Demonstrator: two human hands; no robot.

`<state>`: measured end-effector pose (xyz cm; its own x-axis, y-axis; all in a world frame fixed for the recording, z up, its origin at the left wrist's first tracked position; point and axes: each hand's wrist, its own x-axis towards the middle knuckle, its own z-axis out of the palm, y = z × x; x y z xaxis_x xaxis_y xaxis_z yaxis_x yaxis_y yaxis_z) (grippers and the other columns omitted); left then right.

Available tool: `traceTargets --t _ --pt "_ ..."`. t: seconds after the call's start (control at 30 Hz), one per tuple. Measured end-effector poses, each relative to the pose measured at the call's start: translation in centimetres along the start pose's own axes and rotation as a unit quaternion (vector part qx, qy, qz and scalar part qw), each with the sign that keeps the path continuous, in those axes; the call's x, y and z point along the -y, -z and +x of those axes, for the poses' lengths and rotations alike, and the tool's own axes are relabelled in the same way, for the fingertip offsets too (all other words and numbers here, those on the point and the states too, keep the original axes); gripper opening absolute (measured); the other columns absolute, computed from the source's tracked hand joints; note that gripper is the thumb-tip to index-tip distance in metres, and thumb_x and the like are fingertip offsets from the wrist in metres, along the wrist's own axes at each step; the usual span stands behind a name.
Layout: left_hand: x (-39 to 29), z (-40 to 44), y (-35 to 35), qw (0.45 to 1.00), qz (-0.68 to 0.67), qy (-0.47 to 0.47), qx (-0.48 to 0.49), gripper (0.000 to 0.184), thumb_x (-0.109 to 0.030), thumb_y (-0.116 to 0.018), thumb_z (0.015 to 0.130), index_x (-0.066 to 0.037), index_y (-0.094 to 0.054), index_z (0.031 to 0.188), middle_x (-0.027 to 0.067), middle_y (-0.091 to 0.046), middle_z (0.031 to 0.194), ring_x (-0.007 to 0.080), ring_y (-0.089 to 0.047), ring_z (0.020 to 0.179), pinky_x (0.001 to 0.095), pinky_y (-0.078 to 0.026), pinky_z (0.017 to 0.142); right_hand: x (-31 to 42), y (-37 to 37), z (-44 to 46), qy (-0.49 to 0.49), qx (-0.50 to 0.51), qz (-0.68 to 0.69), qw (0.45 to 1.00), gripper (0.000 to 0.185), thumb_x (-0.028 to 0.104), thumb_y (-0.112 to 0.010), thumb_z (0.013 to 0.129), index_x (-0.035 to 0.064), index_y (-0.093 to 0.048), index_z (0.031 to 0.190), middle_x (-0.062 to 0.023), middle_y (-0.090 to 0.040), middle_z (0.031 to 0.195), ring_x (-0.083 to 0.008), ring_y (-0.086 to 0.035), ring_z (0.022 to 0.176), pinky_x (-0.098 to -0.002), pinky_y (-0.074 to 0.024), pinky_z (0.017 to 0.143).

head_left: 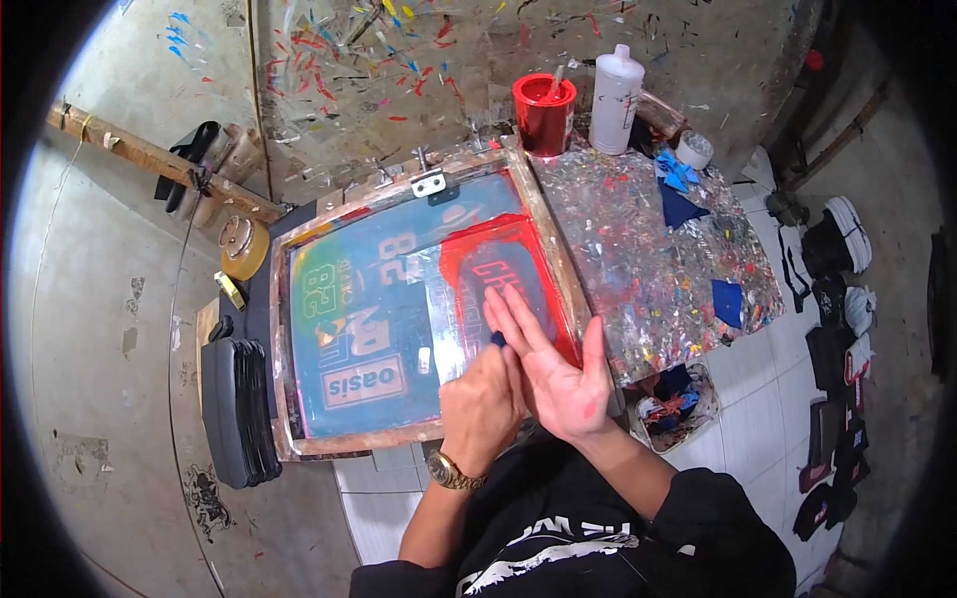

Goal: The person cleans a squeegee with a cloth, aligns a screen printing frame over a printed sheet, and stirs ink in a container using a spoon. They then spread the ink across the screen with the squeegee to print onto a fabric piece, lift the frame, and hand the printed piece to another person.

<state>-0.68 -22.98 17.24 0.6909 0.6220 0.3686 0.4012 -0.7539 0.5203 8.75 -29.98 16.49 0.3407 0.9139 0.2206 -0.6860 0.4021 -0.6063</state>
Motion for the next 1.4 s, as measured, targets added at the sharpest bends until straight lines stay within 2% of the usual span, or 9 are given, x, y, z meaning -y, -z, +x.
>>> traceTargets --t 0.13,0.67,0.87,0.93,1.0,1.1,1.17,1.3,1.4 --pt "-1.4 -1.4 0.0 0.985 -0.054 -0.157 0.052 0.022 -0.012 -0.059 0.099 -0.003 -0.052 0.080 0.0138 -0.053 0.063 0.0320 -0.057 0.050 0.0428 -0.044 0.047 -0.4 1.1 0.9 -0.003 -0.012 -0.053 0.999 0.100 0.081 -0.003 0.096 0.0101 -0.002 0.166 -0.0145 0.000 0.174 -0.0266 0.007 0.160 -0.0429 0.0098 0.126" --pt "-1.1 0.3 0.8 0.989 -0.019 -0.147 0.021 0.024 -0.012 -0.064 0.095 -0.004 -0.053 0.076 0.0105 -0.052 0.061 0.0295 -0.057 0.051 0.0401 -0.045 0.049 -0.4 0.9 0.8 -0.022 -0.003 -0.176 0.984 0.093 0.073 -0.003 0.101 0.0064 -0.008 0.166 -0.0185 -0.013 0.172 -0.0277 -0.007 0.160 -0.0463 0.0017 0.127" --pt "-0.4 -0.9 -0.4 0.979 -0.064 -0.186 0.062 0.023 -0.014 -0.066 0.094 -0.005 -0.054 0.076 0.0106 -0.055 0.066 0.0290 -0.058 0.056 0.0399 -0.045 0.053 -0.4 1.8 1.7 -0.071 -0.017 -0.026 0.997 0.084 0.066 -0.019 0.106 0.0054 -0.013 0.165 -0.0196 -0.013 0.171 -0.0291 -0.009 0.160 -0.0468 -0.0061 0.128" --pt "-0.1 -0.2 -0.5 0.968 -0.054 -0.247 -0.003 0.018 -0.016 -0.070 0.090 -0.005 -0.058 0.081 0.0106 -0.058 0.078 0.0281 -0.060 0.070 0.0395 -0.044 0.064 -0.6 1.6 1.6 -0.104 -0.029 0.074 0.991 0.078 0.061 -0.019 0.108 0.0056 -0.021 0.163 -0.0214 -0.026 0.167 -0.0312 -0.026 0.155 -0.0487 -0.0221 0.125" --pt "0.7 -0.4 -0.7 0.984 0.035 -0.172 -0.008 0.017 -0.024 -0.071 0.087 -0.009 -0.065 0.090 0.0127 -0.060 0.112 0.0291 -0.057 0.104 0.0474 -0.038 0.092 -0.4 1.4 1.0 -0.127 -0.040 0.077 0.988 0.074 0.058 -0.022 0.109 0.0049 -0.025 0.162 -0.0207 -0.032 0.164 -0.0306 -0.033 0.151 -0.0481 -0.0271 0.123" --pt "1.9 0.9 -0.9 0.980 0.087 -0.157 -0.082 0.022 -0.032 -0.070 0.089 -0.013 -0.067 0.099 0.0181 -0.055 0.137 0.0305 -0.050 0.128 0.0513 -0.029 0.109 -0.6 1.8 0.3 -0.149 -0.087 0.051 0.984 0.067 0.051 -0.028 0.111 0.0035 -0.034 0.157 -0.0185 -0.044 0.157 -0.0287 -0.044 0.145 -0.0468 -0.0348 0.120" --pt "2.3 1.2 -1.1 0.990 0.084 -0.111 -0.016 0.031 -0.029 -0.067 0.090 -0.010 -0.065 0.114 0.0241 -0.033 0.161 0.0345 -0.029 0.152 0.0536 -0.017 0.120 -0.9 1.7 -0.4 -0.128 -0.145 0.069 0.979 0.054 0.039 -0.042 0.112 0.0019 -0.043 0.151 -0.0126 -0.054 0.147 -0.0234 -0.052 0.137 -0.0429 -0.0415 0.114" --pt "3.1 1.8 -0.9 0.991 0.082 -0.108 0.008 0.070 -0.032 -0.061 0.094 -0.001 -0.039 0.152 0.0276 -0.019 0.168 0.0399 -0.017 0.157 0.0577 -0.007 0.125 -1.7 3.4 -1.2 -0.091 -0.140 -0.025 0.986 0.039 0.020 -0.055 0.109 -0.0010 -0.051 0.141 -0.0081 -0.064 0.129 -0.0159 -0.060 0.118 -0.0334 -0.0472 0.104" --pt "2.7 2.1 0.0 0.985 0.096 -0.135 0.041 0.074 -0.031 -0.059 0.096 0.003 -0.033 0.157 0.0269 -0.019 0.168 0.0390 -0.015 0.158 0.0568 -0.006 0.126 -1.0 4.5 -1.2 -0.057 -0.124 -0.094 0.986 0.033 0.008 -0.057 0.106 -0.0043 -0.055 0.137 -0.0056 -0.066 0.122 -0.0092 -0.061 0.112 -0.0261 -0.0478 0.099"
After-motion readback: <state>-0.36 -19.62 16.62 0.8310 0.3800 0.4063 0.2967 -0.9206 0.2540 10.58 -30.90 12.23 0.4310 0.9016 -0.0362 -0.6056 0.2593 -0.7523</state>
